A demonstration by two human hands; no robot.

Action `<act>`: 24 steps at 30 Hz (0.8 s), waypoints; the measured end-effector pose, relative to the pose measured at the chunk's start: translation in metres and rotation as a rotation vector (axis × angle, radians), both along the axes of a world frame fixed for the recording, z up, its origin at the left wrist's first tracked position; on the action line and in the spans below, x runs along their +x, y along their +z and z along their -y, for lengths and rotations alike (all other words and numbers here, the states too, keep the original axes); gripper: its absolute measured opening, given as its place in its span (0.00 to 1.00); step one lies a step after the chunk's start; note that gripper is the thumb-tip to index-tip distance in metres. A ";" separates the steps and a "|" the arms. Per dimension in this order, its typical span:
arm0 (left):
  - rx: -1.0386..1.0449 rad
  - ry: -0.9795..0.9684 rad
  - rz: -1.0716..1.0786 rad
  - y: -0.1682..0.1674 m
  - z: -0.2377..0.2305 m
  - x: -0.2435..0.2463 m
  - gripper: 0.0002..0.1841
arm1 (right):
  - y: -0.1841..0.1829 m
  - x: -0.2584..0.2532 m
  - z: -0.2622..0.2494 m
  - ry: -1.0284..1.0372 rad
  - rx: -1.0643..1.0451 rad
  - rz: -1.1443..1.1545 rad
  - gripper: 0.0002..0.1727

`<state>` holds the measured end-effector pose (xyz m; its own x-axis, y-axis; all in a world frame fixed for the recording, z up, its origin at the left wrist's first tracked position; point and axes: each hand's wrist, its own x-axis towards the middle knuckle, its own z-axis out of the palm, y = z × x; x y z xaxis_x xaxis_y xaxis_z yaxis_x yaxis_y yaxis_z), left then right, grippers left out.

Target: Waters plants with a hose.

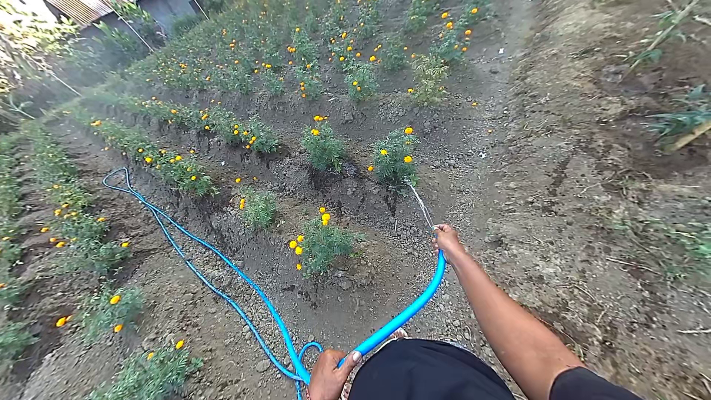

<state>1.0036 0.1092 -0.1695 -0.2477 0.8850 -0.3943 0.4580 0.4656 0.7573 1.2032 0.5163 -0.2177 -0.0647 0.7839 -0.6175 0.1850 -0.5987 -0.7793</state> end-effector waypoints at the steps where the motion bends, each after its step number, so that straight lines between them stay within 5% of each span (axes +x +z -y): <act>1: 0.003 0.000 -0.002 0.000 0.001 0.000 0.37 | -0.001 0.000 0.001 -0.003 -0.007 -0.003 0.15; 24: 0.005 -0.026 -0.006 0.001 0.000 -0.003 0.37 | 0.002 0.001 0.002 -0.004 0.006 0.012 0.16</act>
<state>1.0009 0.1096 -0.1690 -0.2272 0.8932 -0.3881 0.4745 0.4495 0.7568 1.2041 0.5145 -0.2158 -0.0539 0.7880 -0.6133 0.1922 -0.5945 -0.7808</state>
